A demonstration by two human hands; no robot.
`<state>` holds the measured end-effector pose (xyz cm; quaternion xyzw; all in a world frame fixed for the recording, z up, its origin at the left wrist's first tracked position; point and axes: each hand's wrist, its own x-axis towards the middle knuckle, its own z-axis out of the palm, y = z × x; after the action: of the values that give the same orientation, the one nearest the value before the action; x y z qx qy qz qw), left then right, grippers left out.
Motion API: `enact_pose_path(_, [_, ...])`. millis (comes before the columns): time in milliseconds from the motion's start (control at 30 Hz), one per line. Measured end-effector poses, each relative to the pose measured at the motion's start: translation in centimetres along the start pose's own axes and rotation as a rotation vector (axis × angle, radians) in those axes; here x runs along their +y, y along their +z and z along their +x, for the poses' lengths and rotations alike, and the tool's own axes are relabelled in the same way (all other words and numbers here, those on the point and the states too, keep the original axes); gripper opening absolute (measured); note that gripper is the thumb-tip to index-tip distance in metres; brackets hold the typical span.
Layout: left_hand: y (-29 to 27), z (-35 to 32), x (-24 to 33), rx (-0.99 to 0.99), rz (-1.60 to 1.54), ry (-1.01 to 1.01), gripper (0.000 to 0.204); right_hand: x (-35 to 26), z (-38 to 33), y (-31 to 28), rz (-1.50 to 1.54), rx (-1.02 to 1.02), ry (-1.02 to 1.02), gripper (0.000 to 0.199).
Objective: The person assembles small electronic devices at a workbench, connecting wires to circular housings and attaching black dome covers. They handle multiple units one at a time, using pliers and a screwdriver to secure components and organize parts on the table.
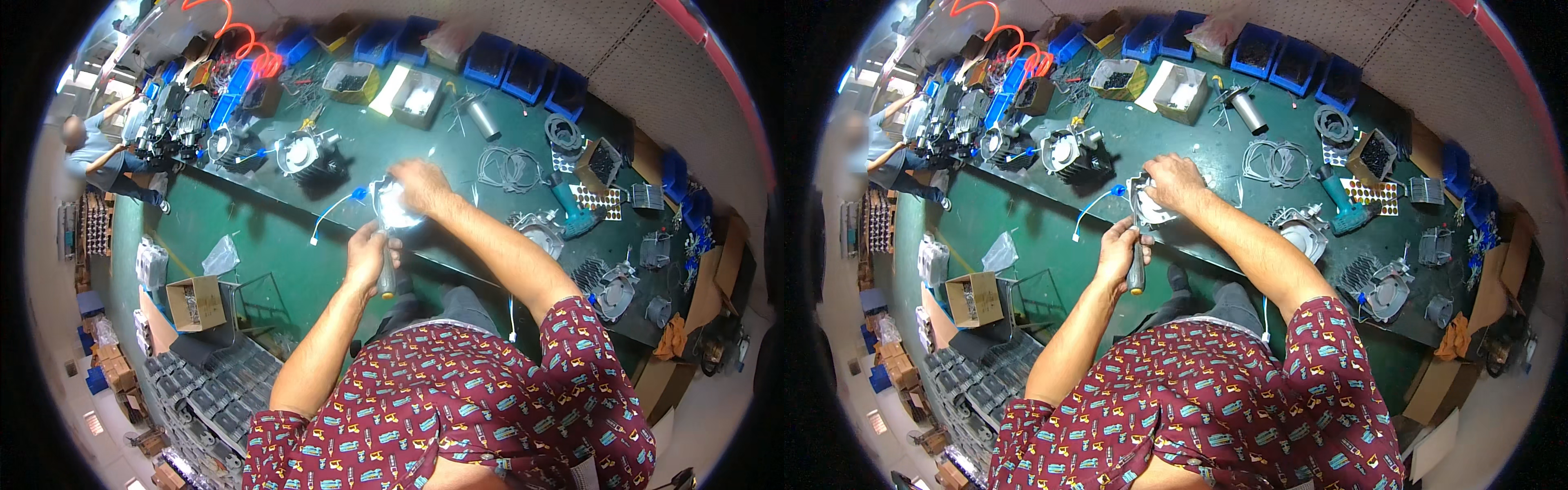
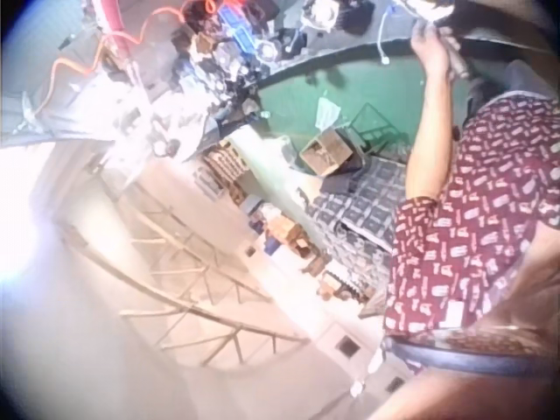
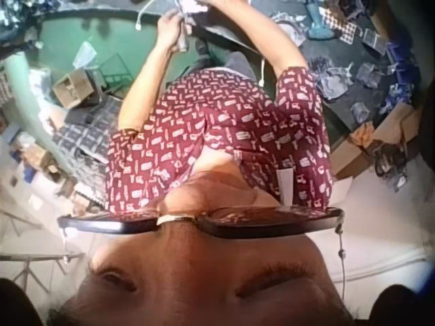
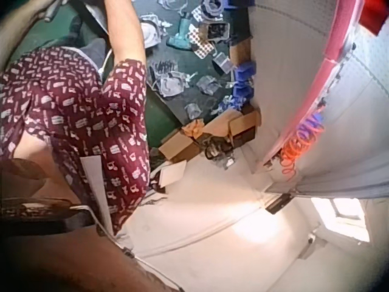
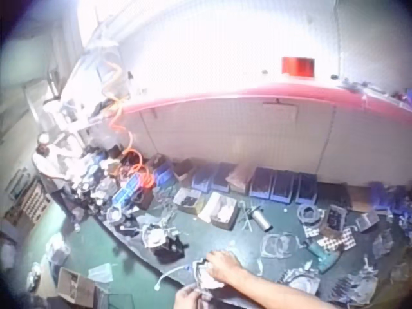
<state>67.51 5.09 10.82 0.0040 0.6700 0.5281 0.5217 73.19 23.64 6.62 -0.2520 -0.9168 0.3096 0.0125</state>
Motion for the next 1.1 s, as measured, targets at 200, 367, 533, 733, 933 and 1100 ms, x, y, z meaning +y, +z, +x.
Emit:
enact_pose_path(200, [0.5, -0.1, 0.9, 0.032, 0.044, -0.013, 0.041, -1.3, 0.7, -0.2, -0.171, -0.029, -0.009, 0.038])
enact_pose_path(367, [0.4, 0.3, 0.9, 0.041, 0.139, -0.008, 0.038, -1.3, 0.7, -0.5, -0.080, -0.136, -0.058, 0.042])
enact_pose_path(533, [1.0, -0.1, 0.4, 0.102, 0.207, -0.018, 0.042, -1.1, 0.7, -0.6, -0.097, -0.145, -0.084, 0.047])
enact_pose_path(733, [2.4, -0.8, 0.6, 0.195, 0.054, -0.068, 0.037, -1.2, 0.7, -0.5, -0.112, -0.154, -0.077, 0.049])
enact_pose_path(933, [0.8, 0.4, 0.0, 0.023, -0.089, -0.120, 0.015, -1.7, 0.6, -1.1, -0.105, -0.169, -0.057, 0.054])
enact_pose_path(1100, [1.5, -0.1, 0.2, 0.067, -0.080, -0.134, 0.022, -1.5, 0.5, -0.8, -0.113, -0.140, -0.056, 0.053])
